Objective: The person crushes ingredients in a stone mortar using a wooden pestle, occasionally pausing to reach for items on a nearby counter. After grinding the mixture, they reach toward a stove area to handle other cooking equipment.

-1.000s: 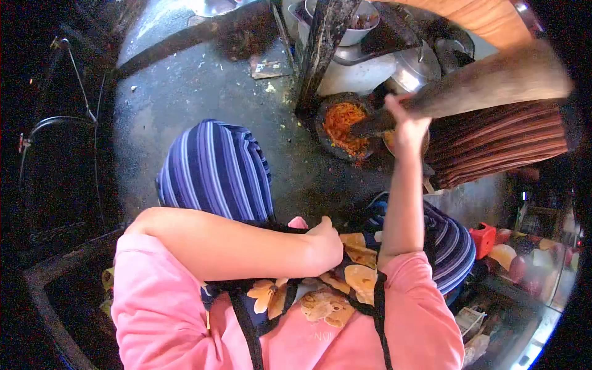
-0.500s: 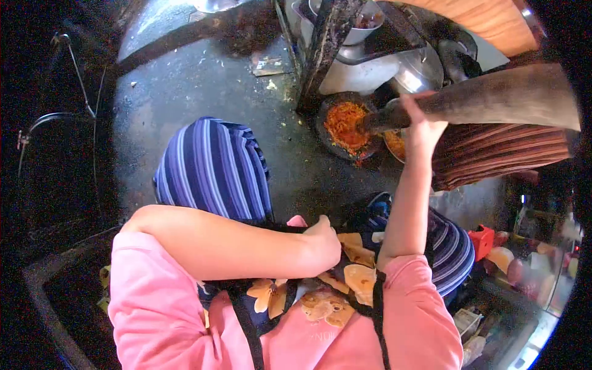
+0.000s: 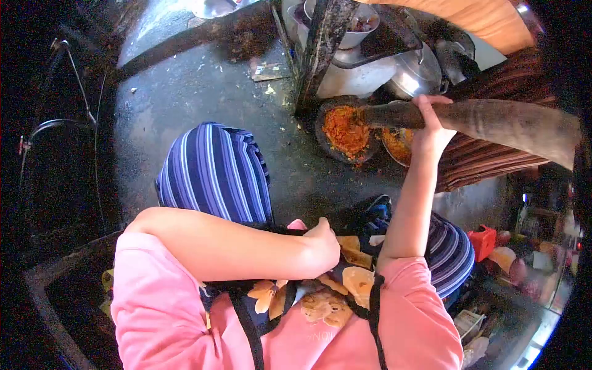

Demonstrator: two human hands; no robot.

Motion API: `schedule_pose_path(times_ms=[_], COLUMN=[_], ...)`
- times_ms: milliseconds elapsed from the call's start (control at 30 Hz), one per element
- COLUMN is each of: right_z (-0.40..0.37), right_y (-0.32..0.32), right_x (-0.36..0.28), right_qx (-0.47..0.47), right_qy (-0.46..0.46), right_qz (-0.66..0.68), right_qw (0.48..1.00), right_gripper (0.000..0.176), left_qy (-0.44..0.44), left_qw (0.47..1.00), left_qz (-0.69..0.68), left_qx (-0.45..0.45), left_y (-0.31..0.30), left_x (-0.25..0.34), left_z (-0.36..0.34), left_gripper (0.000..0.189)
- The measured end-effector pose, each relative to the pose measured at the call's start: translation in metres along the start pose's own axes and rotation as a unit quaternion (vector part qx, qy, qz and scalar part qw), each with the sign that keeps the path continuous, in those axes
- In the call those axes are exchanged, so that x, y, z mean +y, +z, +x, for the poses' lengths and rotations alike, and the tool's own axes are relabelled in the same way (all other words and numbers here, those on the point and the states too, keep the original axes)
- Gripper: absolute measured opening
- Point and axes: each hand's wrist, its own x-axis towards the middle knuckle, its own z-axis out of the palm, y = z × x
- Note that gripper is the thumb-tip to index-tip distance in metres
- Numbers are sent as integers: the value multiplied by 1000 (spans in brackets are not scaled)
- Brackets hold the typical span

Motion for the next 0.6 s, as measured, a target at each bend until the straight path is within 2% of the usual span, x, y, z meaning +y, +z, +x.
schedule_pose_path(times_ms=[33, 100, 133, 167, 200, 233, 300, 333, 367, 400, 433, 500, 567, 600], right_z=[2, -9, -24, -39, -59, -62, -54, -41, -24, -10, 2, 16, 3, -7], right_y=[1, 4, 8, 3, -3, -6, -1, -7, -7, 1, 0, -1, 13, 14], right_x=[-7, 35, 62, 95, 148, 136, 106, 96, 83, 51, 26, 9, 22, 51], right_qx=[-16, 55, 65, 30, 104, 110, 104, 70, 60, 41, 16, -42, -16, -7], right_qy=[-5, -44, 9, 91, 90, 147, 148, 88, 42, 38, 22, 31, 90, 107], right_qz=[-15, -8, -8, -70, 87, 31, 107, 26, 35, 75, 4, 34, 77, -23], right_qw=[1000, 997, 998, 993, 987, 983, 978, 993, 997, 996, 1000, 998, 993, 994], right_gripper=[17, 21, 22, 31, 36, 40, 53, 36, 26, 24, 19, 17, 17, 18], left_qy=[1, -3, -7, -9, -10, -14, -4, 25, 45, 57, 70, 68, 55, 53], left_qw=[1000, 1000, 1000, 1000, 1000, 1000, 1000, 995, 980, 966, 948, 904, 900, 893], left_qz=[2, 0, 10, 12, 5, -1, -23, -60, -91, -91, -96, -59, -47, -21], left_qx=[0, 2, -12, -13, -14, -15, -10, 78, 170, 234, 295, 419, 429, 446], left_y=[0, 2, -2, -3, -2, -4, -5, -4, -6, -18, -37, -91, -122, -141], left_x=[-2, -4, -3, -1, 2, 1, 2, 3, -3, -5, -1, 12, 41, 45], left_z=[1, 4, 5, 7, 10, 12, 10, 8, 6, 1, -8, -40, -51, -67], left_gripper=[19, 19, 19, 19, 19, 19, 15, 13, 12, 12, 13, 16, 21, 27])
